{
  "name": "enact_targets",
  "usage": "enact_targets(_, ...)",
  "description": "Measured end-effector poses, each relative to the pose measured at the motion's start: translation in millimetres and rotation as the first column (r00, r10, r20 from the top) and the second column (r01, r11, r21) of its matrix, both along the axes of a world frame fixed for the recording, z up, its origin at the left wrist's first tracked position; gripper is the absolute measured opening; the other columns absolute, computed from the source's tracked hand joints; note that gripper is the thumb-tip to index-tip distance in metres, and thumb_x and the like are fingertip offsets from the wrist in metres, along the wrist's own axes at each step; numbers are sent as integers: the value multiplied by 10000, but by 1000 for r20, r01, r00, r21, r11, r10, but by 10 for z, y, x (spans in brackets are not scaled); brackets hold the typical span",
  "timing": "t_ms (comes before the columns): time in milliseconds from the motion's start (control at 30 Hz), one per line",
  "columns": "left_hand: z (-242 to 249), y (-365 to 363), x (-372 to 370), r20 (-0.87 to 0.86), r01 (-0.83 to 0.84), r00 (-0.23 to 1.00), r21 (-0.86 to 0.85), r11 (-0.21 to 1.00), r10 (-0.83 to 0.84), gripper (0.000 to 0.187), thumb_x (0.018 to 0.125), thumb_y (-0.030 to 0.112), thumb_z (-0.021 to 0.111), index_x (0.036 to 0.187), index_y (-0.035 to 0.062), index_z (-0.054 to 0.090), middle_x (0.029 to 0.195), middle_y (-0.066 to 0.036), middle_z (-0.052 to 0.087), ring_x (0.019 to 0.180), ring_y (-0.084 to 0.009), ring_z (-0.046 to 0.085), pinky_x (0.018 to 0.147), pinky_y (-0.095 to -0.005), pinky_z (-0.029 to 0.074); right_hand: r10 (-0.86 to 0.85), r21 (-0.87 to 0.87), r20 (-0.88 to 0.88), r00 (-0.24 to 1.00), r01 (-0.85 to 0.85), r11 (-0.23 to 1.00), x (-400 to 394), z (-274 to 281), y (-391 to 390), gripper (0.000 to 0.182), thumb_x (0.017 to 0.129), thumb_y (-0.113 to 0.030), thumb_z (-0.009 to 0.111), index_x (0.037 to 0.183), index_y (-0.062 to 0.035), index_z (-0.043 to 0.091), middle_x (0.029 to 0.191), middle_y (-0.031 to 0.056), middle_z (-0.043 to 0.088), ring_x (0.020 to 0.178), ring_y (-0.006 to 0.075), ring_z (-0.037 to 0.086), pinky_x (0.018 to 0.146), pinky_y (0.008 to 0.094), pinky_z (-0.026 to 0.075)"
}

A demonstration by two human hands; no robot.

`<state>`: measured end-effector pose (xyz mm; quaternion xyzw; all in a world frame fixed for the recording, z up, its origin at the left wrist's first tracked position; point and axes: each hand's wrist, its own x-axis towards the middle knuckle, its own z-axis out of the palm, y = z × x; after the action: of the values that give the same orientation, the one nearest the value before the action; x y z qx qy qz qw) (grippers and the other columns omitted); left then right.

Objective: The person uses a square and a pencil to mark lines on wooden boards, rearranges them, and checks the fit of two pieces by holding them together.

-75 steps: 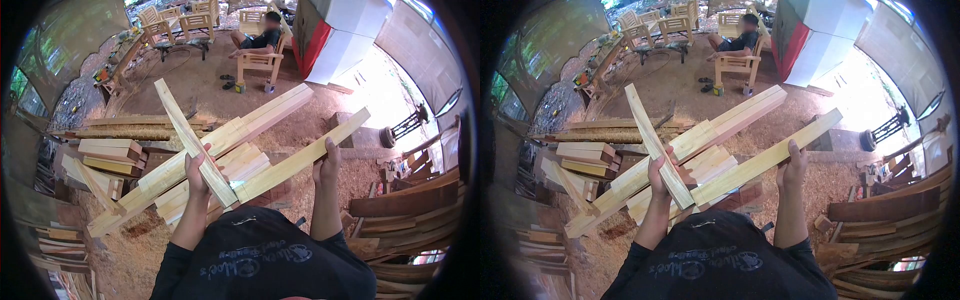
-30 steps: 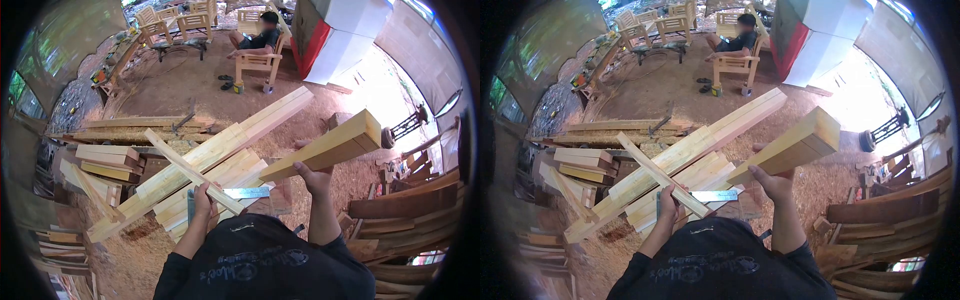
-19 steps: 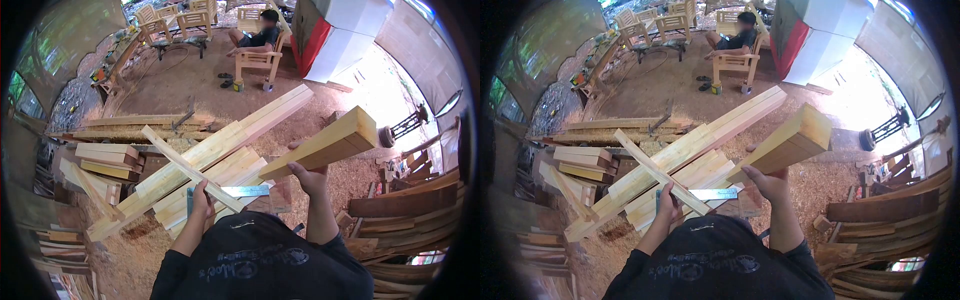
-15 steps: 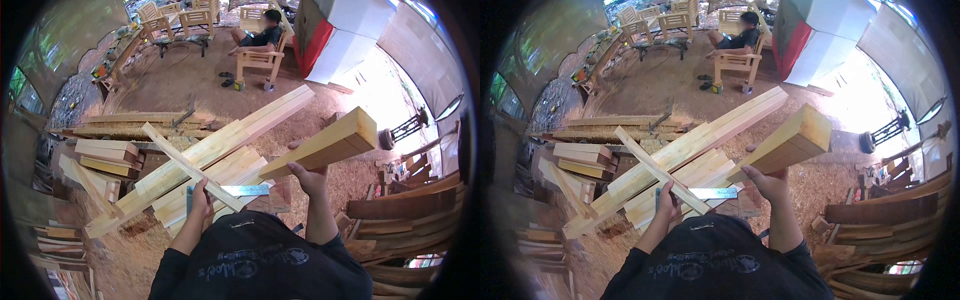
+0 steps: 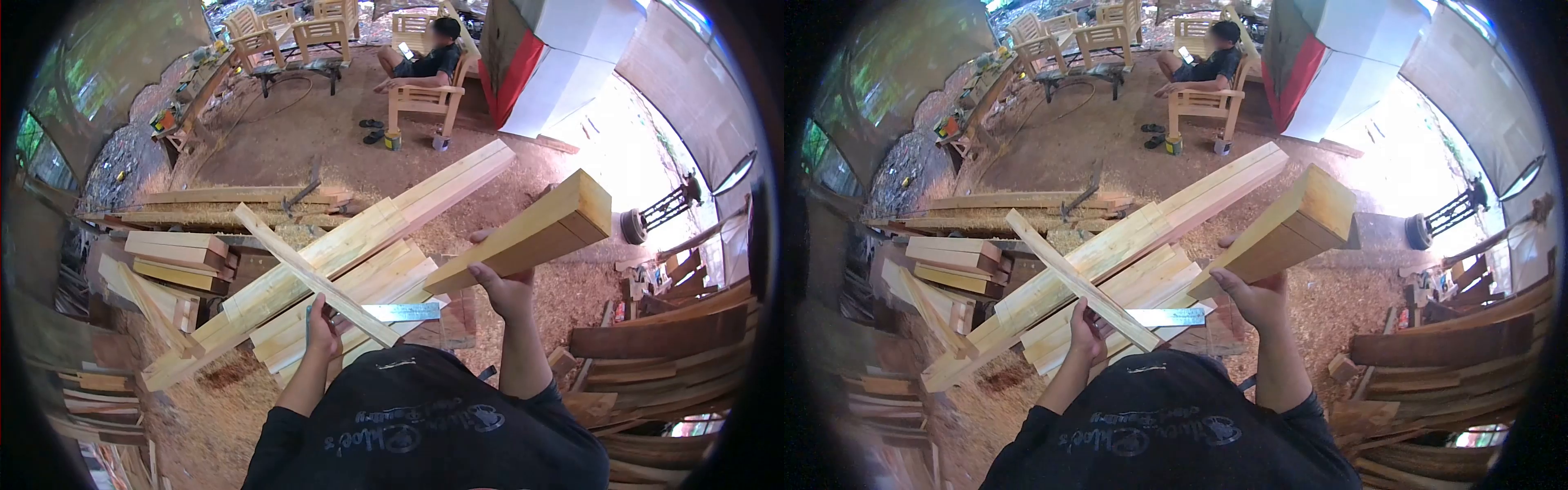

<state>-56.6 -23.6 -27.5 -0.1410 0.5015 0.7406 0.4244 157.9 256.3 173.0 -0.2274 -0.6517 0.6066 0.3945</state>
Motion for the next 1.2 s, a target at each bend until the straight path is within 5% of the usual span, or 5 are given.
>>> enact_targets(233,-190,-146,-105,-34,24,999,-3,1000,-24,628,958,768,488,1132,183,638,943,-31,702,785,-216,657,734,-371,542,0,8,-15,1000,0,1000,26,-10,31,524,811,-12,882,1266,-37,624,1201,90,720,1108,176,682,943,340,573)
enact_targets(833,-180,-47,-119,-16,-16,1000,-99,995,15,554,1024,703,447,1101,183,620,886,-9,690,773,-179,649,707,-350,540,1,11,-44,999,0,1000,57,-13,66,506,819,-7,875,1260,-32,627,1210,87,711,1112,177,680,945,337,573)
enact_targets(933,-133,-54,-120,4,-18,1000,-10,1000,18,523,1011,681,505,1031,173,626,748,24,651,629,-128,622,575,-301,529,2,49,-35,999,0,999,60,-15,66,520,818,-9,875,1273,-31,623,1215,87,709,1109,178,681,945,339,573)
enact_targets(1200,109,118,-22,12,-109,994,-132,985,112,494,1015,665,521,1035,176,590,617,80,500,494,-90,436,499,-287,445,-15,-26,-13,1000,15,1000,73,33,35,529,815,-13,878,1277,-30,622,1228,89,707,1133,182,675,960,340,572)
